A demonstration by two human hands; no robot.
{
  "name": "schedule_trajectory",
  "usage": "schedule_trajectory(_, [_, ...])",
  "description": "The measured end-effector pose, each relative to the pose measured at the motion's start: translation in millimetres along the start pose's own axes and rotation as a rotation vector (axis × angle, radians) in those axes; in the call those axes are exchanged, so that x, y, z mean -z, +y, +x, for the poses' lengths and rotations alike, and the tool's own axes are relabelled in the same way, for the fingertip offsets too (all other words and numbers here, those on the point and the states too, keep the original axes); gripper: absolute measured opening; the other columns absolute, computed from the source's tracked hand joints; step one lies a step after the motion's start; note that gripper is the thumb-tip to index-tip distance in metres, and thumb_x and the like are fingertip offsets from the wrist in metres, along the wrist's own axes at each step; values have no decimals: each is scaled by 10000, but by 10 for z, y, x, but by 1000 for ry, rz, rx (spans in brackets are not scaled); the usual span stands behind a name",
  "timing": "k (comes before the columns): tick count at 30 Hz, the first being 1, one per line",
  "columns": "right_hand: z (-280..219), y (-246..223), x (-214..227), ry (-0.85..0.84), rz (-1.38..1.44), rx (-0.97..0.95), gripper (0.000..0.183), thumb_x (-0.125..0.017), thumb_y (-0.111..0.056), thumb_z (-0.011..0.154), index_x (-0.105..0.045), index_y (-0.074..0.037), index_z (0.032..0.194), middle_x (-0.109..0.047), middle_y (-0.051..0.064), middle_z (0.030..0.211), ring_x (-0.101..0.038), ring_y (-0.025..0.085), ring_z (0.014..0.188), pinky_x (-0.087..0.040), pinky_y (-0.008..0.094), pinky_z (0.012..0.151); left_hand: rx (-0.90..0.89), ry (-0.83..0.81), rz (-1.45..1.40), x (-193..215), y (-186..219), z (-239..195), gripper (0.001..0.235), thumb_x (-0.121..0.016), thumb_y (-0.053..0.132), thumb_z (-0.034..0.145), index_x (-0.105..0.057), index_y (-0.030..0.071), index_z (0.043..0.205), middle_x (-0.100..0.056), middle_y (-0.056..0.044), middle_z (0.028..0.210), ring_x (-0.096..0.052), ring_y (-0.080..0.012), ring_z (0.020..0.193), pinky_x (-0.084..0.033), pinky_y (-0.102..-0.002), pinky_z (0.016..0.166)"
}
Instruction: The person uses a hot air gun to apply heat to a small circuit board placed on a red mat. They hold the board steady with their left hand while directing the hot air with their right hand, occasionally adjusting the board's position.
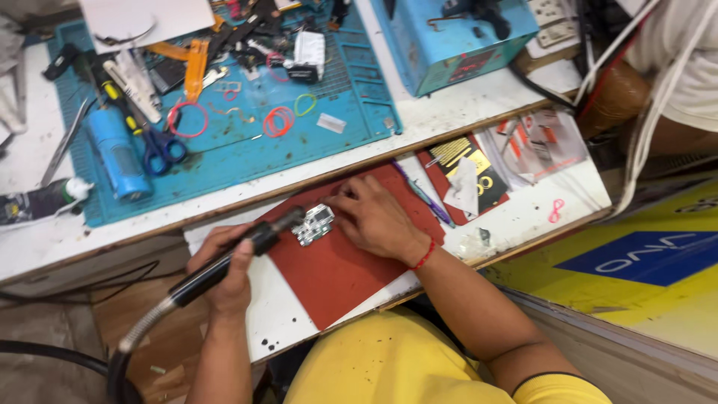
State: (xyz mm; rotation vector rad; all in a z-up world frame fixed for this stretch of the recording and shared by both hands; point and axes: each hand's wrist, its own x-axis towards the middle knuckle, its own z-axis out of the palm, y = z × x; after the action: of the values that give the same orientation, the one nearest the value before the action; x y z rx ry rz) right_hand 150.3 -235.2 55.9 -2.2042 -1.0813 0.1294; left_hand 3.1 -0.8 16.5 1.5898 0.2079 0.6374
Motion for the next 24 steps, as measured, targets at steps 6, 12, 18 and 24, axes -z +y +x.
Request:
schedule_trajectory(6, [12, -20, 12, -29, -26, -14, 354, -750, -152, 862, -735, -159, 1215, -615, 79, 1059, -549, 319, 990, -502, 428, 880, 10, 10, 1, -52, 21, 9, 186, -732, 112, 946, -702, -24, 1069, -710, -144, 1079, -693, -215, 1034, -551, -326, 990])
schedule_trajectory(12, [-54, 56, -56, 21, -39, 49, 357, -737, -114, 861, -712, -114, 1217, -605, 120, 1101, -558, 350, 1029, -498, 449, 900, 21, 1, 19, -14, 15, -96, 198, -726, 119, 951, -713, -22, 1088, -712, -124, 1083, -673, -197, 990, -529, -294, 919])
schedule_trajectory(18, [-26, -6, 1, 23, -4, 29, 343, -745, -134, 850, -713, -111, 1190, -604, 116, 1061, -569, 340, 1004, -506, 441, 867, -39, -109, 32, -14, 21, -2, 206, -733, 123, 886, -733, -23, 1032, -737, -114, 978, -664, -189, 891, -531, -301, 858])
schedule_trajectory(24, [50, -57, 40, -14, 19, -14, 340, -752, -151, 840, -730, -125, 1178, -624, 86, 1033, -568, 315, 996, -497, 435, 876, -26, -185, -5, 31, -46, 46, 205, -741, 123, 856, -741, -21, 1001, -761, -134, 985, -722, -207, 902, -560, -307, 842])
